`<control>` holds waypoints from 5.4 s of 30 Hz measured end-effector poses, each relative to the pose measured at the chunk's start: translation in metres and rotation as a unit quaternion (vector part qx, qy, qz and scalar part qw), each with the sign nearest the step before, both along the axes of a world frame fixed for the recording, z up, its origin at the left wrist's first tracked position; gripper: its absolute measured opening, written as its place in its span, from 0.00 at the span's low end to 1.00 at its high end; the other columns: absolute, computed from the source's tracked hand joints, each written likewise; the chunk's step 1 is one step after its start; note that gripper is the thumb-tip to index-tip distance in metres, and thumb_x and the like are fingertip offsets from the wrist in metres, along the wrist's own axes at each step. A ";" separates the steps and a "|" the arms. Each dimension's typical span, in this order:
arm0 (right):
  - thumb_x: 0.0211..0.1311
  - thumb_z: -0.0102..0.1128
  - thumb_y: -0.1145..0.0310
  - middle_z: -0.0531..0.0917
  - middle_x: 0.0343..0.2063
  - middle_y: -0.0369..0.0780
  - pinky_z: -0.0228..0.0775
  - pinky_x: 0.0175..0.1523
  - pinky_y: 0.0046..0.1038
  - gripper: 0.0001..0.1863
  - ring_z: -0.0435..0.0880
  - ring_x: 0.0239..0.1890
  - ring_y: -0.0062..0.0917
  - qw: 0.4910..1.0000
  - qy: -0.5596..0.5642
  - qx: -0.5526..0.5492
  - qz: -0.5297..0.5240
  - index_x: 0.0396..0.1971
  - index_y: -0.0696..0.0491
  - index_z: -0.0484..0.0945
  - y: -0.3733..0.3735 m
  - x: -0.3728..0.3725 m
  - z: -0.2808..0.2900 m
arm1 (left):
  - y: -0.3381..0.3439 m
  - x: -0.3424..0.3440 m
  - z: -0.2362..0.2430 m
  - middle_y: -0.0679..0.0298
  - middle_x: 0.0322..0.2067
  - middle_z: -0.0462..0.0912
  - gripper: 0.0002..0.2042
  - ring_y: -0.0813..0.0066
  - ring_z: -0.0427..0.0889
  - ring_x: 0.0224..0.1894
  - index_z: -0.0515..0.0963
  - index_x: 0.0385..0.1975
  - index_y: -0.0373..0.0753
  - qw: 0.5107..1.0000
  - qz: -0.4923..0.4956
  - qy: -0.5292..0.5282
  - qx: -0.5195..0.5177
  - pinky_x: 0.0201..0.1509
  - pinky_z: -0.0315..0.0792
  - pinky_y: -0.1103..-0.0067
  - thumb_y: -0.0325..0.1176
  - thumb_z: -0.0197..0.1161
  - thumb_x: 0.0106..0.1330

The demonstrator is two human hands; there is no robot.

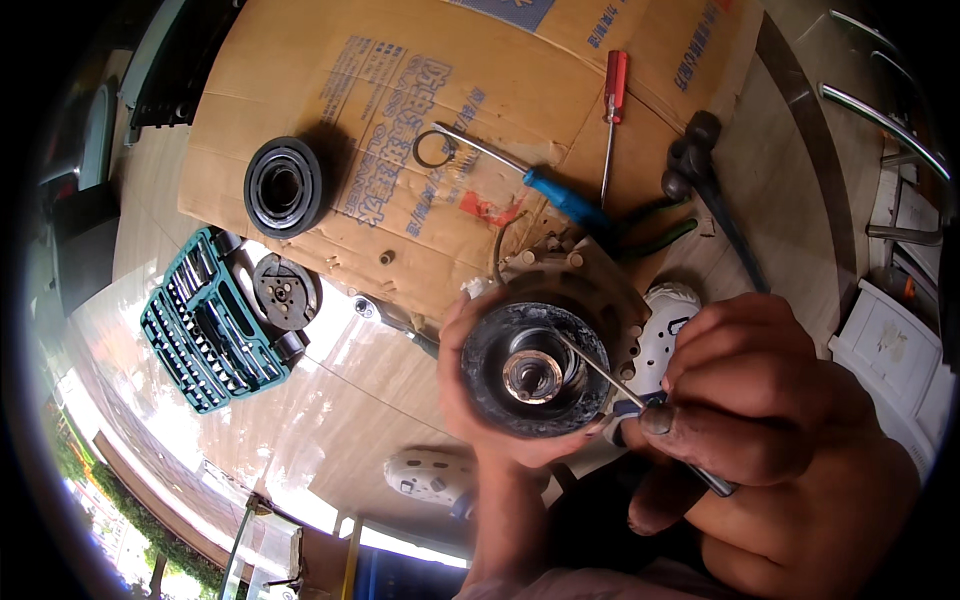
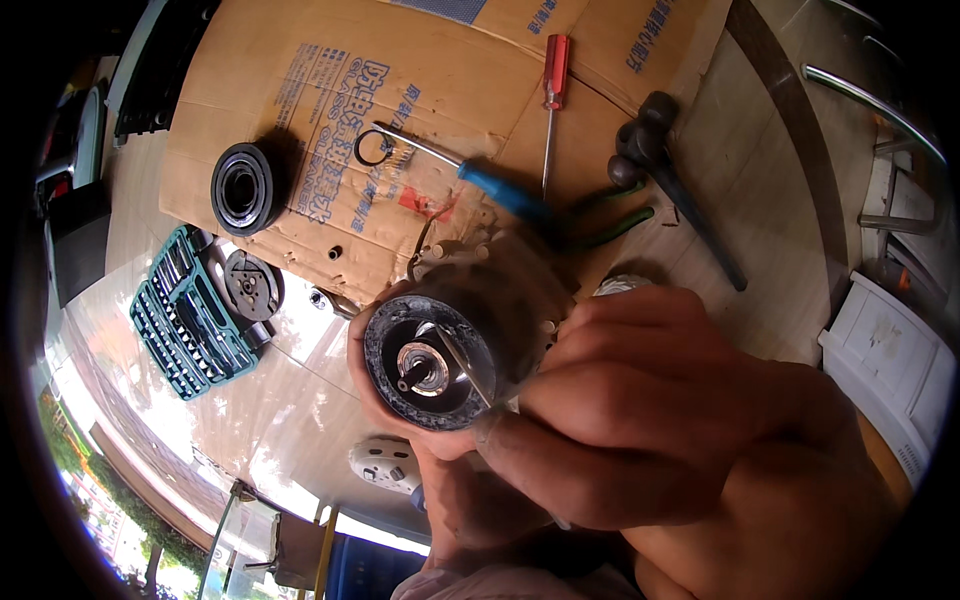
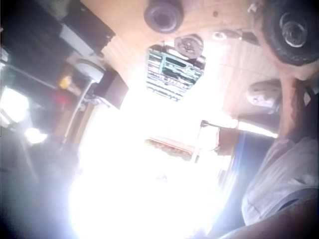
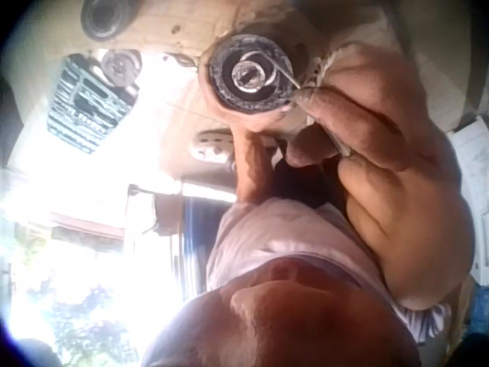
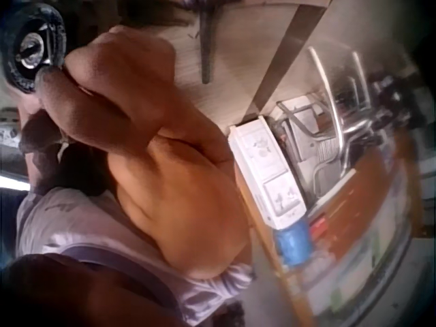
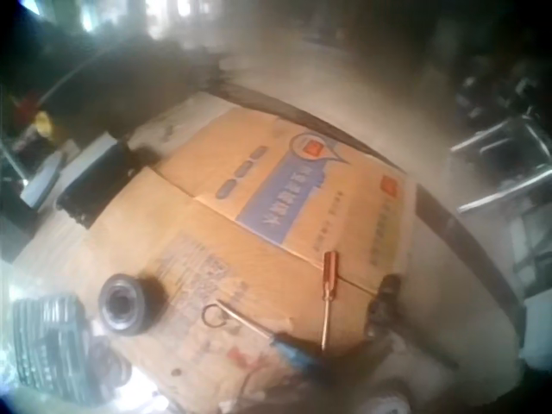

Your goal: The person removes a snap ring from an automotive AC compressor clutch assembly using a screwdriver and a hammer while sitting on cardboard.

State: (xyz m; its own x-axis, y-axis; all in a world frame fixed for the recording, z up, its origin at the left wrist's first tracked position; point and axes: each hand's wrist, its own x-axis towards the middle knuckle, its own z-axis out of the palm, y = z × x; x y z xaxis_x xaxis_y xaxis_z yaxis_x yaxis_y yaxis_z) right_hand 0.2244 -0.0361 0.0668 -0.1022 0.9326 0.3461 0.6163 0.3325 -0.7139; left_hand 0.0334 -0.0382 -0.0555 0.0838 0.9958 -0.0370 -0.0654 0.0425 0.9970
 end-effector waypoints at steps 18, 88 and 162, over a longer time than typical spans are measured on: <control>0.57 0.76 0.64 0.66 0.21 0.30 0.59 0.24 0.25 0.15 0.68 0.17 0.18 0.995 -0.032 0.043 0.080 0.34 0.58 0.80 0.019 -0.005 -0.011 | -0.007 0.008 0.010 0.43 0.53 0.86 0.56 0.51 0.87 0.54 0.73 0.62 0.20 0.995 0.090 0.023 -0.037 0.70 0.70 0.56 0.61 0.88 0.40; 0.57 0.69 0.72 0.77 0.26 0.36 0.70 0.30 0.28 0.13 0.77 0.20 0.21 0.936 -0.133 -0.069 0.319 0.42 0.60 0.84 -0.012 0.029 0.025 | -0.016 -0.006 -0.004 0.50 0.52 0.87 0.52 0.50 0.87 0.58 0.74 0.61 0.32 0.988 -0.048 0.096 0.115 0.77 0.59 0.47 0.54 0.90 0.35; 0.52 0.75 0.76 0.78 0.19 0.38 0.66 0.21 0.33 0.14 0.77 0.14 0.28 0.975 -0.123 -0.118 0.144 0.40 0.60 0.86 -0.013 0.013 0.012 | -0.030 -0.009 -0.010 0.44 0.56 0.83 0.54 0.47 0.83 0.60 0.70 0.64 0.32 0.987 -0.064 0.091 0.114 0.74 0.63 0.49 0.55 0.90 0.37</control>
State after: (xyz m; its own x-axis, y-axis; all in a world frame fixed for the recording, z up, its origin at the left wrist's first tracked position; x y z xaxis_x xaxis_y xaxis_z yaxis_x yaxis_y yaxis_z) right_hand 0.2372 -0.0488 0.0788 -0.4247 0.9035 0.0573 0.6831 0.3614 -0.6346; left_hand 0.0246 -0.0686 -0.0650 0.2227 0.9616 0.1604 0.1080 -0.1879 0.9762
